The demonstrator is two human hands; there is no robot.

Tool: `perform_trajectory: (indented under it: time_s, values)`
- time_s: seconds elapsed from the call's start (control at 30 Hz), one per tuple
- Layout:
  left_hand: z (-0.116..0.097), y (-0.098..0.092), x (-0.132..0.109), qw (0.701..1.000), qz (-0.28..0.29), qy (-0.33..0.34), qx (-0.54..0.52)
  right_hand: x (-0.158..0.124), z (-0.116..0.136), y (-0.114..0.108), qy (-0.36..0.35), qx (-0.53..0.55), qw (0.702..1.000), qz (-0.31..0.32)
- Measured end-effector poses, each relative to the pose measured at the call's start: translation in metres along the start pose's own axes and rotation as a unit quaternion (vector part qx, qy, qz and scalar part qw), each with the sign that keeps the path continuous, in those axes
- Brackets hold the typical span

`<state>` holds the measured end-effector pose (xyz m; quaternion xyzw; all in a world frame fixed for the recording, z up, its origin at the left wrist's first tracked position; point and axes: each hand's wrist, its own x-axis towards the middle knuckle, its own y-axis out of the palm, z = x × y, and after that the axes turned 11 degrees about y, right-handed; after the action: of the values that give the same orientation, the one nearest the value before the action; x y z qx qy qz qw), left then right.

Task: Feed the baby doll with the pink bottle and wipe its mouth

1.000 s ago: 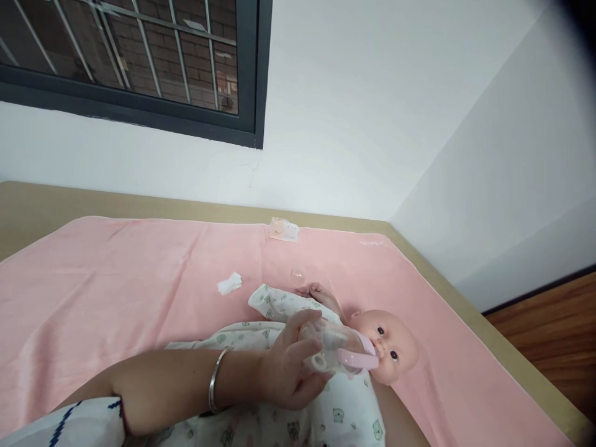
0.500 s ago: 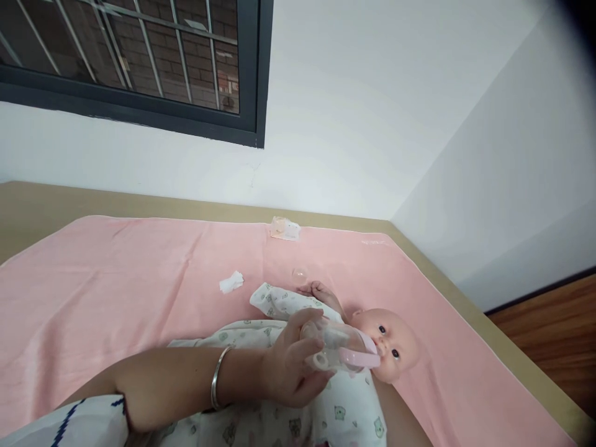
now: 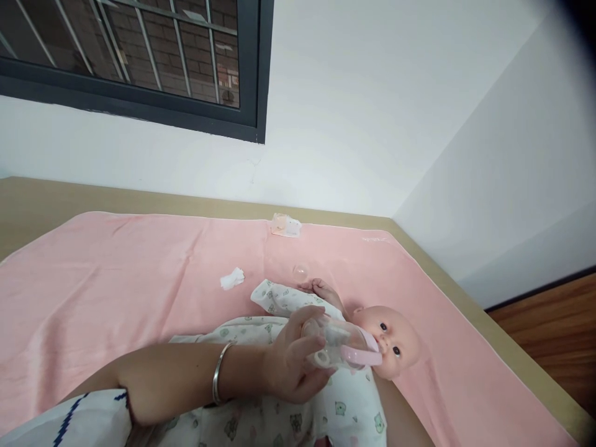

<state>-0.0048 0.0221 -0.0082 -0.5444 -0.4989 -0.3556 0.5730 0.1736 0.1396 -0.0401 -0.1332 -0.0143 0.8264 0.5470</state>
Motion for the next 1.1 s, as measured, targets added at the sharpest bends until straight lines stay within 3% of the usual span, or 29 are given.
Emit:
perform_trajectory:
  time_s: [0.17,0.53,1.1]
  values:
    - [0.000,0.000,0.000,1.000,-0.008,0.003,-0.002,-0.002,-0.019,-0.013,0.017,-0.003,0.999,0.033]
    - [0.000,0.002,-0.004,1.000,-0.007,0.007,0.006,0.027,-0.048,-0.012,0.019,0.019,0.998,0.052]
    - [0.001,0.002,0.001,1.000,-0.017,0.006,-0.005,0.030,-0.053,-0.015,0.049,0.035,0.996,0.064]
